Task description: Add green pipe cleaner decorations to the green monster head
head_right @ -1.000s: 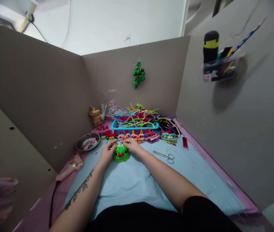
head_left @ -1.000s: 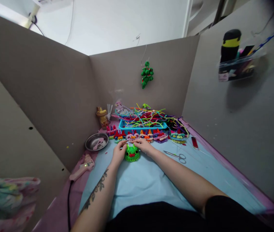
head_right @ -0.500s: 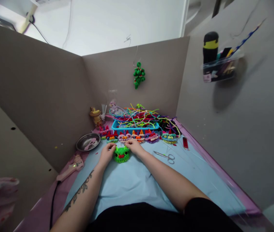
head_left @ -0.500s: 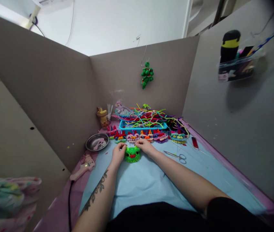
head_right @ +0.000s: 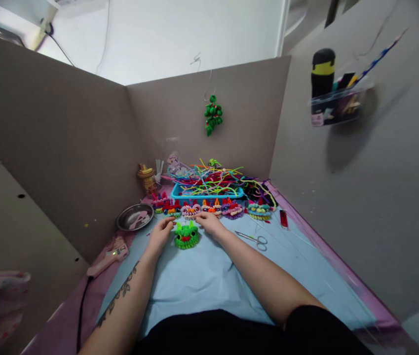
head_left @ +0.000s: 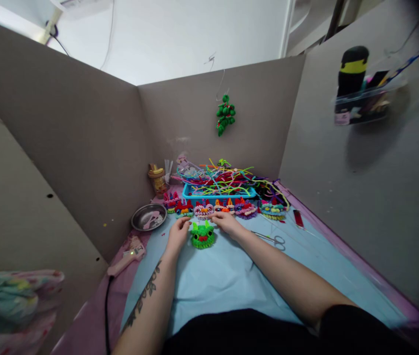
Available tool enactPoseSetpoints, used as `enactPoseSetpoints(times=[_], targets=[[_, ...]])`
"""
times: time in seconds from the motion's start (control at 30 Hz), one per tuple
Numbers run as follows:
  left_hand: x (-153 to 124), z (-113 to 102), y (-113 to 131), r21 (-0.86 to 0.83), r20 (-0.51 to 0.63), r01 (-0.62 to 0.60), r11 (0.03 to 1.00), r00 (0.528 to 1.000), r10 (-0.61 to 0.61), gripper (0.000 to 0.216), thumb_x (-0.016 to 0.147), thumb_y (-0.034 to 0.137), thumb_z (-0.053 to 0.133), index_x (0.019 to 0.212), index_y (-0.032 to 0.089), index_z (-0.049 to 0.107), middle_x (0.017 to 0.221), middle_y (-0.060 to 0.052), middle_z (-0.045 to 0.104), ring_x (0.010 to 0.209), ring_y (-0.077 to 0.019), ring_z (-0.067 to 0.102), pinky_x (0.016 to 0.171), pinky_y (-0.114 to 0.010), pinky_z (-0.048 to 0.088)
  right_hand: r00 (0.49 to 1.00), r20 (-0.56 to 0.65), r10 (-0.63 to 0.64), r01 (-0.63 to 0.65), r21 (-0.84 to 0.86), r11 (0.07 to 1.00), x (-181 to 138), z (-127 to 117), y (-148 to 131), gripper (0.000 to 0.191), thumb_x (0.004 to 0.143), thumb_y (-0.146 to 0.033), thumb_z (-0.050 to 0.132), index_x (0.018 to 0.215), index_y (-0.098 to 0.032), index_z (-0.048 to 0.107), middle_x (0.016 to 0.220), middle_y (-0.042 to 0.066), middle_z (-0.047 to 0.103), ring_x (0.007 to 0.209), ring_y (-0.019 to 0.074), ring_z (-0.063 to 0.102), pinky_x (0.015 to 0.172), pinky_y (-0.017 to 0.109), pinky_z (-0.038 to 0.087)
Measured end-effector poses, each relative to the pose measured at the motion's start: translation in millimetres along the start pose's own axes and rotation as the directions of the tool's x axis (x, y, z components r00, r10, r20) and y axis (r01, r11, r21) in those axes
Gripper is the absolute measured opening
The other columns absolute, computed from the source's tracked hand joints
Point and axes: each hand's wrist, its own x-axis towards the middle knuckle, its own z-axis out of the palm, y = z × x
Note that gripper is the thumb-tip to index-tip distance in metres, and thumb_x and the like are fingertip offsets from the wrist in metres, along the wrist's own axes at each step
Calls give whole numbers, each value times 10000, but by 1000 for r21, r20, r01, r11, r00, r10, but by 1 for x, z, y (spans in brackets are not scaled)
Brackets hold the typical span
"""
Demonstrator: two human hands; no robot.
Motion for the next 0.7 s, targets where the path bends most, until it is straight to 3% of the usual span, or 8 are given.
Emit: enactPoseSetpoints(times=[0.17, 0.4, 0.53, 0.63, 0.7], targets=[[-4, -3, -6, 54, 53, 2, 999, 999, -5, 247, 662, 308, 589, 828, 139, 656, 719, -51, 679, 672, -190, 620, 658, -301, 484, 995, 94, -45, 56, -114, 992, -4, -13, 2, 227, 653, -216, 589, 846, -131, 674, 597, -1, 588, 481, 81, 451, 463, 187, 330], [-6, -2, -9, 69, 97, -2, 998, 995, -5, 205, 648, 237, 588, 813, 128, 641, 752, -71, 681, 713, -208, 632, 708, -330, 488, 992, 112, -67, 84, -156, 984, -3, -11, 10, 118, 641, -221, 609, 690, -119, 643, 597, 7, 598, 497, 86, 475, 467, 192, 342], [-6, -1, -5, -1, 83, -36, 999, 996, 36, 287, 660, 228, 597, 928, 128, 620, 898, -115, 674, 846, -236, 626, 789, -377, 476, 992, 114, -57, 67, -88, 994, -6, -10, 4, 268, 666, -246, 611, 914, -146, 636, 791, 35, 649, 573, 98, 524, 474, 182, 369], [-8, 0, 0, -111, 169, -48, 993, 983, 66, 400, 664, 219, 612, 1056, 155, 570, 1010, -126, 651, 974, -249, 593, 819, -374, 466, 980, 168, -106, 109, -11, 994, -6, -7, -1, 415, 685, -246, 604, 1096, -187, 577, 1047, 63, 620, 733, 124, 568, 550, 193, 421], [-9, 0, 3, -129, 220, -45, 991, 973, 72, 422, 674, 214, 605, 1091, 170, 551, 1043, -118, 642, 1026, -251, 572, 812, -354, 468, 962, 221, -157, 154, 31, 988, -5, -3, -2, 425, 693, -240, 600, 1113, -182, 575, 1092, 70, 606, 834, 153, 571, 644, 234, 449]])
